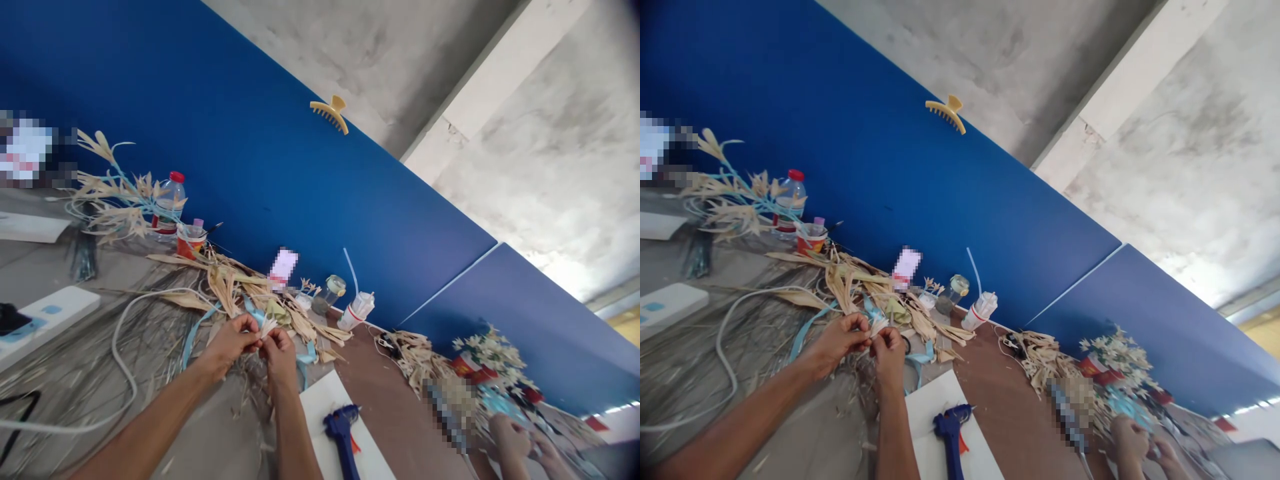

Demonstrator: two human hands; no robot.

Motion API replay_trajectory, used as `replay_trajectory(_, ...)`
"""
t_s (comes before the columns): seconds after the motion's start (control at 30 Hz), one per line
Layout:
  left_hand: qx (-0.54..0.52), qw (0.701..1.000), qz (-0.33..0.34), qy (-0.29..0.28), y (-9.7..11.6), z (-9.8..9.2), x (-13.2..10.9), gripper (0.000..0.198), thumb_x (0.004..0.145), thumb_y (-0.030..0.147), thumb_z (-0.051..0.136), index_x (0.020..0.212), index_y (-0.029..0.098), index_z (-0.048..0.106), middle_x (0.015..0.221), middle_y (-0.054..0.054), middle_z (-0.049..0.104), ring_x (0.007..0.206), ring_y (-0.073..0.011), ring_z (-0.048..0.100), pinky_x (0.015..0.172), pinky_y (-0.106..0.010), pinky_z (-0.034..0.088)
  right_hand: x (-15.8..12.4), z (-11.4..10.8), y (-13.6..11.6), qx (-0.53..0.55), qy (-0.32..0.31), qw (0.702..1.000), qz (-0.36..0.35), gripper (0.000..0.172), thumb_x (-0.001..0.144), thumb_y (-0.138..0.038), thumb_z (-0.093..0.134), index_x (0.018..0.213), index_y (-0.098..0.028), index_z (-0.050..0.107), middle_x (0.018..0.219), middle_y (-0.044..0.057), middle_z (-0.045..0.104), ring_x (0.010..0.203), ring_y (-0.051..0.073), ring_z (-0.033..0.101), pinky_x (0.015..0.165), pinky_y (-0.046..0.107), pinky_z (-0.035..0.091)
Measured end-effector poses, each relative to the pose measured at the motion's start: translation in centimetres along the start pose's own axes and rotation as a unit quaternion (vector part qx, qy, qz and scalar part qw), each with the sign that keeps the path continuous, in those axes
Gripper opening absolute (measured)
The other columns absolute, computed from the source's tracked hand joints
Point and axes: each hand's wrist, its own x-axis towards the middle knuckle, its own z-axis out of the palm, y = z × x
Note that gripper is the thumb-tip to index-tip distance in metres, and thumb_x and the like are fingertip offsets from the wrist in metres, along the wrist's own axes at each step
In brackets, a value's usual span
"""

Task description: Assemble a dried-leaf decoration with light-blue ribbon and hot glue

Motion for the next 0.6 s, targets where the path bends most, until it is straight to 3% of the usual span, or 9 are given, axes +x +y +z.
replay_trajectory(0.23,0.051,0.998,0.036,0.005,0.09,0.20,-0.21,0.014,0.054,0.016,0.063,0.058,0.017,0.050,0.051,0.005,0.052,0.048,-0.0099,0.050,0.048,-0.020,0.036,-0.28,-0.13,-0.28,-0.033,0.001,0.999,-0.015,0.013,0.065,-0.029,0.058,0.064,-0.019,0.050,0.054,-0.007,0.050,0.046,0.008,0.042,0.047,0.021,0.034)
replay_trajectory(0.4,0.142,0.987,0.077,0.013,-0.03,0.12,-0.15,0.006,0.059,0.014,0.057,0.059,0.018,0.052,0.051,0.005,0.052,0.046,-0.0100,0.046,0.047,-0.021,0.033,-0.29,-0.17,-0.44,-0.062,0.000,0.998,-0.011,0.010,0.065,-0.027,0.056,0.064,-0.019,0.050,0.053,-0.006,0.052,0.045,0.008,0.042,0.047,0.021,0.034)
replay_trajectory(0.6,0.161,0.983,0.092,0.011,-0.35,0.29,-0.13,0.005,0.063,0.013,0.055,0.062,0.019,0.057,0.056,0.003,0.058,0.053,-0.0135,0.054,0.055,-0.023,0.040,-0.30,-0.13,-0.96,-0.080,0.020,0.996,-0.033,0.009,0.066,-0.026,0.056,0.065,-0.018,0.052,0.055,-0.006,0.051,0.047,0.009,0.044,0.047,0.021,0.036)
